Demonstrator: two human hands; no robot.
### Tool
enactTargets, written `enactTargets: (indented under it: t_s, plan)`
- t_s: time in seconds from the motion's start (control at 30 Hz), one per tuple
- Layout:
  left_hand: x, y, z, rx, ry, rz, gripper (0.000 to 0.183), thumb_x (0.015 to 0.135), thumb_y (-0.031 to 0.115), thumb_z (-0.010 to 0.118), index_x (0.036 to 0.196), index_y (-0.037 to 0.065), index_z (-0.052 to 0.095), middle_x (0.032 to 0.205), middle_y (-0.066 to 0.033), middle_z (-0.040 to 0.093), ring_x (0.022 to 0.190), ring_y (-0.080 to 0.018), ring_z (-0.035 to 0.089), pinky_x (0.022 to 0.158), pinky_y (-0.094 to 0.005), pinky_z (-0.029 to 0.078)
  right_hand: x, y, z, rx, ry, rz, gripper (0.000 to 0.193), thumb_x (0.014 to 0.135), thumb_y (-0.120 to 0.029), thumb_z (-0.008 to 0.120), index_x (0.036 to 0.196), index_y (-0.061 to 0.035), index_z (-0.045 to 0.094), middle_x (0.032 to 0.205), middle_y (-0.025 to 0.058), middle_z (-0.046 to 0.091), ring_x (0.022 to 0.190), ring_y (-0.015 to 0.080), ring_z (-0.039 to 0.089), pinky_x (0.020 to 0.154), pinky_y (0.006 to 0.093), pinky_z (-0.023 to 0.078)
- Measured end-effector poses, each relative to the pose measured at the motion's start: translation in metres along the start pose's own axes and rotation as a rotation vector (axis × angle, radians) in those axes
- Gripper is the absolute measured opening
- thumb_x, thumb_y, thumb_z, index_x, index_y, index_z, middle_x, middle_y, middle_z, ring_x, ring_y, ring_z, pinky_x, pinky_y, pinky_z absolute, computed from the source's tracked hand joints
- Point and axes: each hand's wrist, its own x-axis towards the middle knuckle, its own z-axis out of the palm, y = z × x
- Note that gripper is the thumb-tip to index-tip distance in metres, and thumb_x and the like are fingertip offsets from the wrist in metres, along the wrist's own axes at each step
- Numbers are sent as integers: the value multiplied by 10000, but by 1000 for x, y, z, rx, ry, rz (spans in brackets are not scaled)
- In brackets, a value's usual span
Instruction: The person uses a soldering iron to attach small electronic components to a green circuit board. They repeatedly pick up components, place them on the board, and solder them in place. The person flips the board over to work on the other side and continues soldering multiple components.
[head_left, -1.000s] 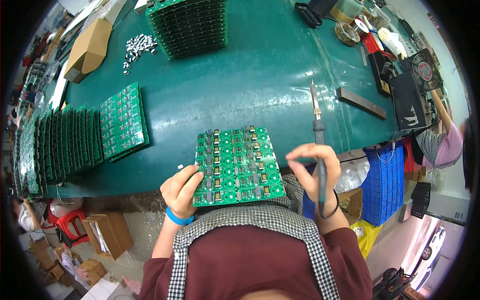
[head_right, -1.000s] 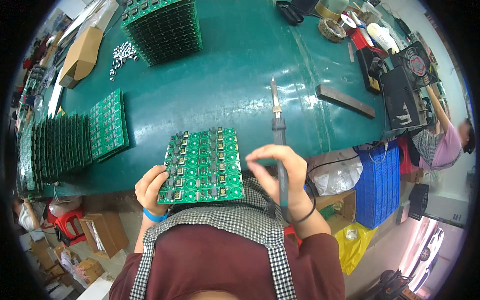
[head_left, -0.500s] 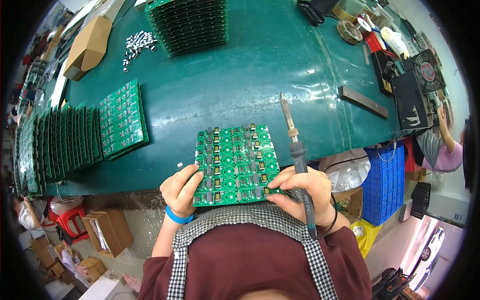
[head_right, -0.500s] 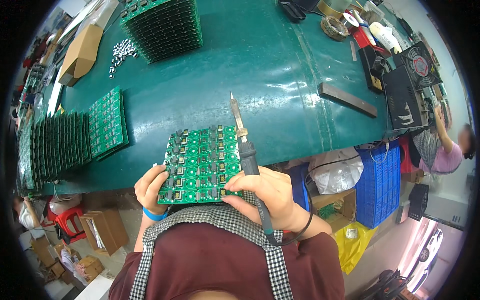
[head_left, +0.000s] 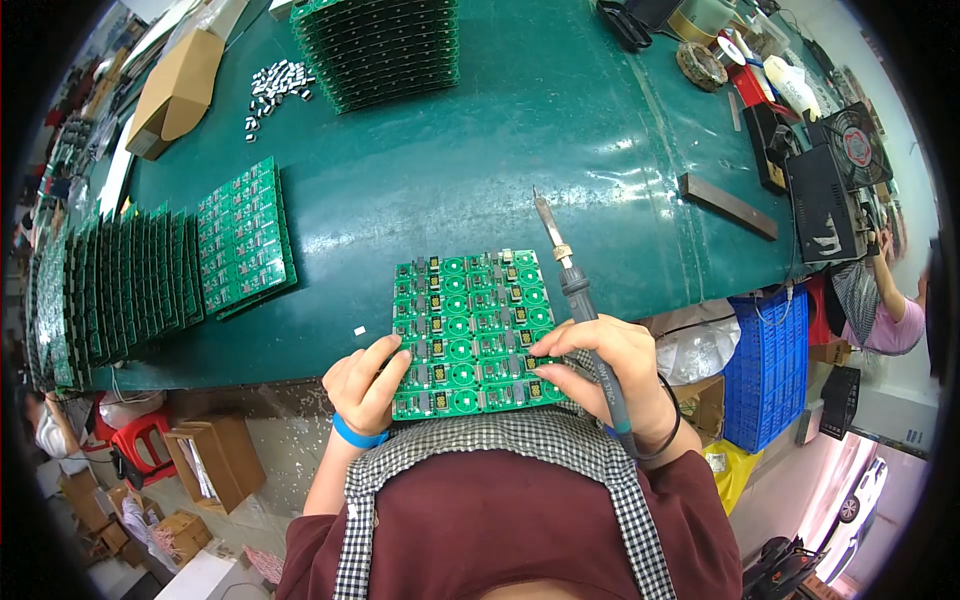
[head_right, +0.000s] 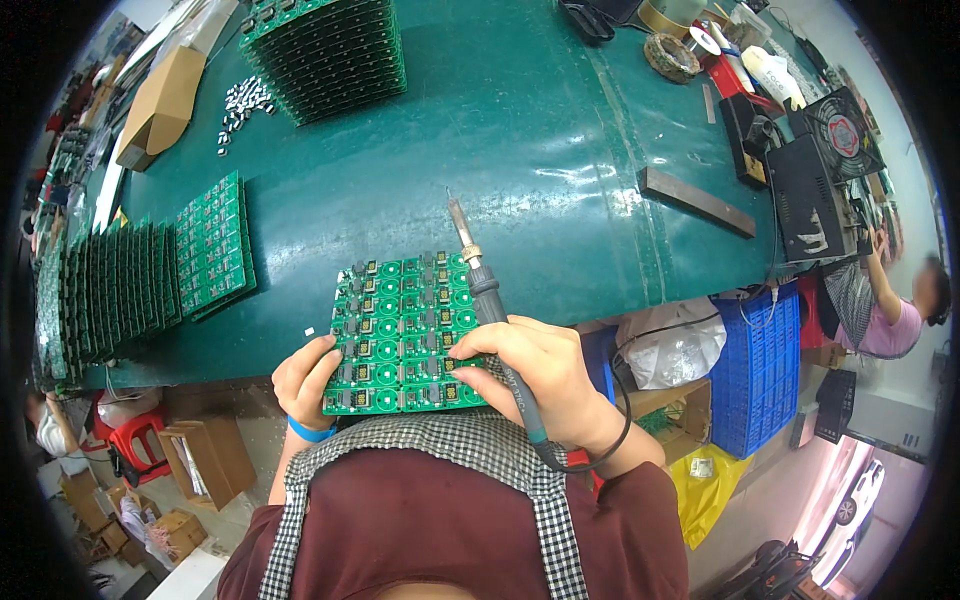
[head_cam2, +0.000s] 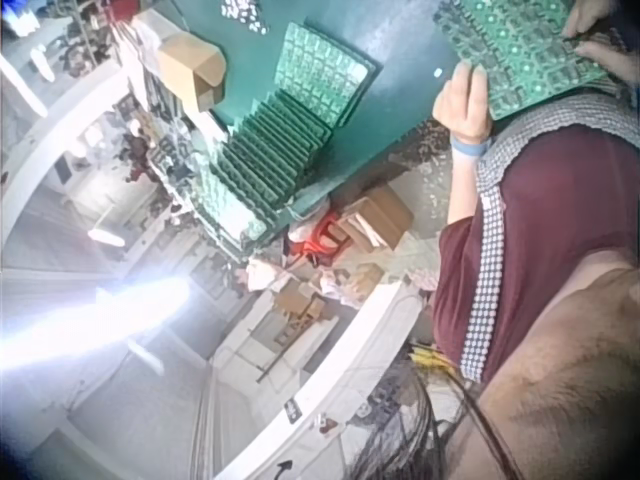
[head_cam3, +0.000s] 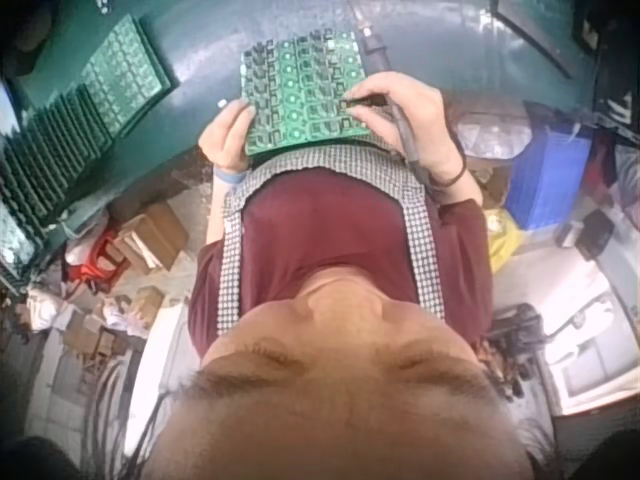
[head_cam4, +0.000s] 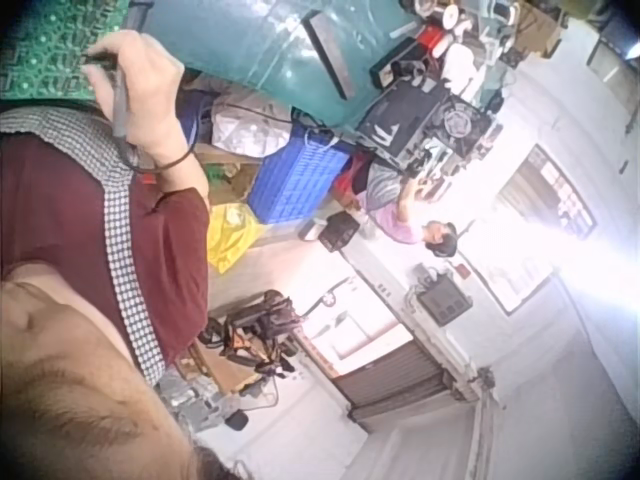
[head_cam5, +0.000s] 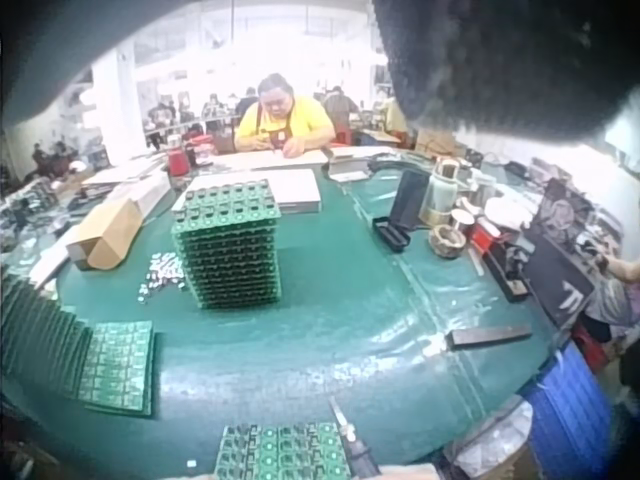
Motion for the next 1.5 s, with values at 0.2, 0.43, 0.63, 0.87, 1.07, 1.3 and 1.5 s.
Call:
enactTargets:
  t_s: [0.2, 0.43, 0.63, 0.87, 1.07, 1.3, 1.5]
  plan:
    - [-2, 0, -1, 8, -27, 1, 343, 696, 12, 674, 1036, 44, 647, 1021, -142, 666, 573, -189, 601, 463, -271, 433, 1, -2, 3, 21, 19, 14, 278, 712, 9, 773, 947, -32, 630, 870, 94, 700, 740, 236, 675, 640, 320, 533]
    - [5, 2, -1, -6, 2, -15, 342, 695, 11, 668, 1034, 50, 647, 998, -137, 668, 604, -203, 630, 481, -277, 456, -8, 30, -2, -84, 204, 13, 312, 710, 59, 748, 958, -39, 586, 949, 120, 718, 847, 256, 705, 735, 320, 557]
    - [14, 3, -2, 5, 22, -66, 278, 711, 65, 658, 987, 39, 664, 958, -144, 677, 661, -245, 667, 527, -303, 502, -3, 48, 10, -46, 258, -113, 361, 711, 53, 757, 1003, -48, 570, 942, 121, 715, 843, 254, 708, 727, 318, 559]
    - [36, 3, -2, -71, 96, -206, 268, 684, 39, 670, 951, 24, 674, 914, -153, 681, 725, -277, 685, 609, -319, 541, 11, 48, 12, -24, 331, -104, 338, 712, 85, 744, 996, -24, 596, 915, 107, 709, 845, 233, 710, 737, 312, 564]
    - [47, 1, 0, -82, 113, -226, 296, 663, -33, 638, 954, 14, 671, 901, -155, 677, 727, -279, 684, 619, -320, 544, 16, 48, 11, 11, 348, -61, 331, 711, 93, 743, 988, -15, 598, 917, 107, 703, 852, 222, 709, 752, 300, 568]
    - [46, 3, -1, -84, 110, -233, 301, 657, -34, 640, 953, 10, 669, 897, -154, 677, 723, -281, 683, 613, -318, 542, 16, 46, 12, 13, 345, -46, 329, 715, 95, 741, 987, -20, 595, 922, 109, 702, 851, 217, 710, 752, 299, 569]
    - [65, 6, -12, -188, 90, -346, 247, 696, -46, 680, 939, -2, 665, 805, -125, 663, 673, -239, 658, 582, -299, 511, 25, 45, 9, 218, 415, -25, 307, 751, 85, 741, 979, -16, 561, 874, 102, 681, 818, 187, 704, 737, 288, 576]
